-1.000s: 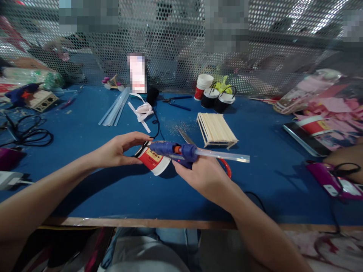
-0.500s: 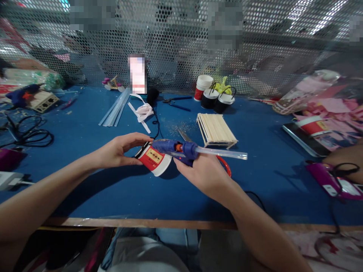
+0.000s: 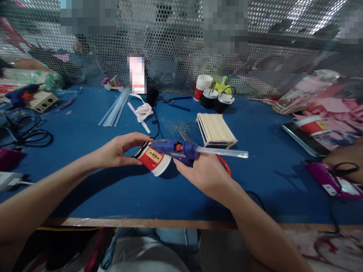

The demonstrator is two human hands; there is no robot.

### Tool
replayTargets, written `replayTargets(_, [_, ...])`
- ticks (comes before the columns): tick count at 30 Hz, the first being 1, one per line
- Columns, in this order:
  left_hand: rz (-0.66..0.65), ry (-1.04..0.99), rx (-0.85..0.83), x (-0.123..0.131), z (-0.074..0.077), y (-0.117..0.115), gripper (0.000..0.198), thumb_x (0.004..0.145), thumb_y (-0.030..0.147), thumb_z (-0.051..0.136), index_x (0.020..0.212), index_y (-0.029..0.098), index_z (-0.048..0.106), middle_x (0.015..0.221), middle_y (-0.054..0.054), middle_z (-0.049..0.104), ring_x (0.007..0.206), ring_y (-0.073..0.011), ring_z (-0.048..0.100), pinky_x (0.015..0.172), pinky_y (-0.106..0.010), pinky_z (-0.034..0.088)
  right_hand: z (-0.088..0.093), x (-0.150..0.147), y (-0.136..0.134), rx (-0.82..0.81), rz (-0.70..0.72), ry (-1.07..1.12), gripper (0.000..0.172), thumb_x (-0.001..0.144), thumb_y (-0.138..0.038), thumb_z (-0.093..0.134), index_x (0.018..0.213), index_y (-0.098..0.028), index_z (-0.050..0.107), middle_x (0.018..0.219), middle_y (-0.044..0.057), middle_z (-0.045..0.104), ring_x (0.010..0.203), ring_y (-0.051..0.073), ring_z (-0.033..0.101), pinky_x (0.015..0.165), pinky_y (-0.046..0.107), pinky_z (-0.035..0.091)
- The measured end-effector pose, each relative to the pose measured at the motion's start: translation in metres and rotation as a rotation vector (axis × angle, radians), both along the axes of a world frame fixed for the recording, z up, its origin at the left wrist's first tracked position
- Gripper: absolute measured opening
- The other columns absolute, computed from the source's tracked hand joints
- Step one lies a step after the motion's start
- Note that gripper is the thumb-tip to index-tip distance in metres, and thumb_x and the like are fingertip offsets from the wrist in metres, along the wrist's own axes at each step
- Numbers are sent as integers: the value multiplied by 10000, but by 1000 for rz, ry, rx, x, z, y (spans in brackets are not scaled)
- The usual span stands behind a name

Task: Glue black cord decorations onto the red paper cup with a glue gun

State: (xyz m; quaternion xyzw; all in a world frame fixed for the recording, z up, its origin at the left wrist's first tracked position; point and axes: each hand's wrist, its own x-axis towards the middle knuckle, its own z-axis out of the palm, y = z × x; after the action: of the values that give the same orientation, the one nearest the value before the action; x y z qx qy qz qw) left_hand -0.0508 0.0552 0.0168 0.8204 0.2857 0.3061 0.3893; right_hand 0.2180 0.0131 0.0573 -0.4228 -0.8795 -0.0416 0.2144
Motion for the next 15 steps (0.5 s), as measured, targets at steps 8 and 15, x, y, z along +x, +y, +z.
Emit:
replayTargets(8, [5,8,1,0,2,-1,593,683,213,709,1226,196,472,1227,-117,526,1139,-239,530,999,-407,426,7,-9,0,-321,-153,309,133,760,-301,561,668,-222,616,575,9,632,503,163,583,483,275,476])
replayTargets(15, [40,32,10,0,5,-1,583,682,246,712,1216,194,483,1220,-112,536,1121,-236,538,982,-395,440,12,14,18,-512,-277,560,201,734,-384,623,754,-186,595,498,-26,566,463,142,551,476,267,468])
